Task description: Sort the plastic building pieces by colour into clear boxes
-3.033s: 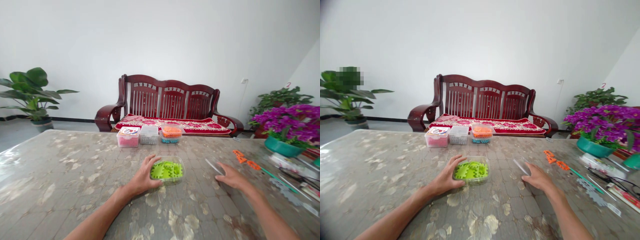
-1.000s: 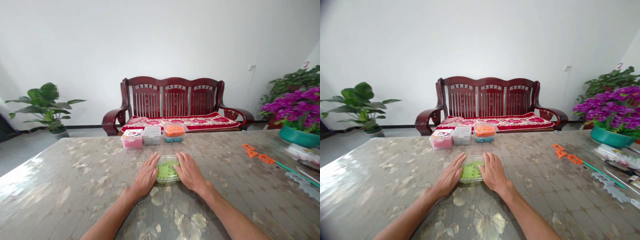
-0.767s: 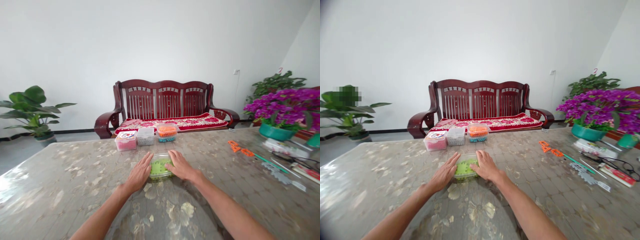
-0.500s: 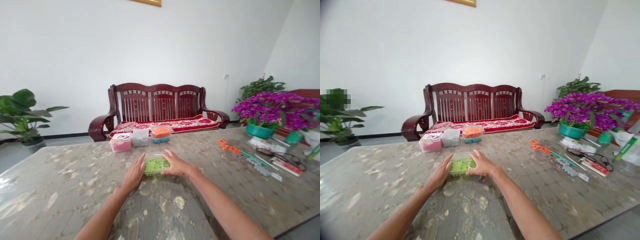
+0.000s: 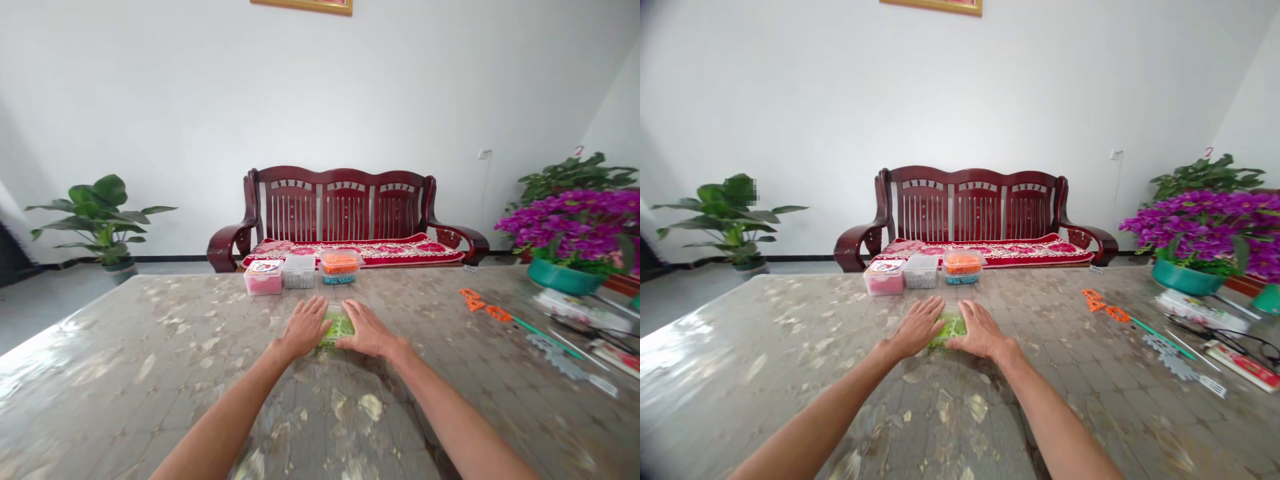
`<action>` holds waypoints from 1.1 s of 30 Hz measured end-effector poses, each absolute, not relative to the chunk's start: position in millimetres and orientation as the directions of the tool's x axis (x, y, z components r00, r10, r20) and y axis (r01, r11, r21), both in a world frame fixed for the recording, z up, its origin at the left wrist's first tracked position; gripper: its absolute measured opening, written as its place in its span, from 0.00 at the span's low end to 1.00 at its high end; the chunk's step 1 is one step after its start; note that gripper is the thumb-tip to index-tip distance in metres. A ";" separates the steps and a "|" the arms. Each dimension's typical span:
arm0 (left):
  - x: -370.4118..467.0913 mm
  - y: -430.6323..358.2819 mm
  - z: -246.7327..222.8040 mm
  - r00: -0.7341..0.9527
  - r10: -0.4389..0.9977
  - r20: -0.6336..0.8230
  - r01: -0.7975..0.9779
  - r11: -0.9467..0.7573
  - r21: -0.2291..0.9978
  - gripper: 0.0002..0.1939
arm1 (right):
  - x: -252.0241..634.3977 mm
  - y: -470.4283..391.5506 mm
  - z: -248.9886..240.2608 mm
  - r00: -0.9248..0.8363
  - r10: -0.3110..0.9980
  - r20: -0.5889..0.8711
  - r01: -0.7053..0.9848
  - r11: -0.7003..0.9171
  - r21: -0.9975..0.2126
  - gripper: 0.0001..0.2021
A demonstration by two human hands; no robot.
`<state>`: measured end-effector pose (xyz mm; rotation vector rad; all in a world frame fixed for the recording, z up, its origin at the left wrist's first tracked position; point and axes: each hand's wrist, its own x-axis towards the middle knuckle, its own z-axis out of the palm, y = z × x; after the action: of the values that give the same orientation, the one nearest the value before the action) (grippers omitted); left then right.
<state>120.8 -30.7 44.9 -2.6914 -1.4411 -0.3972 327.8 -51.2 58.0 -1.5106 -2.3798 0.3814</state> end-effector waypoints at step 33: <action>122.4 -16.5 29.8 0.436 0.830 0.349 0.751 -0.549 0.367 0.24 | 304.8 -36.9 50.5 -0.411 0.912 0.008 0.885 0.401 -0.238 0.52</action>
<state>122.4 -16.5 29.8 -2.7916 -1.5499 -0.8283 304.8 -36.9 50.5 -1.6216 -2.5122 0.2961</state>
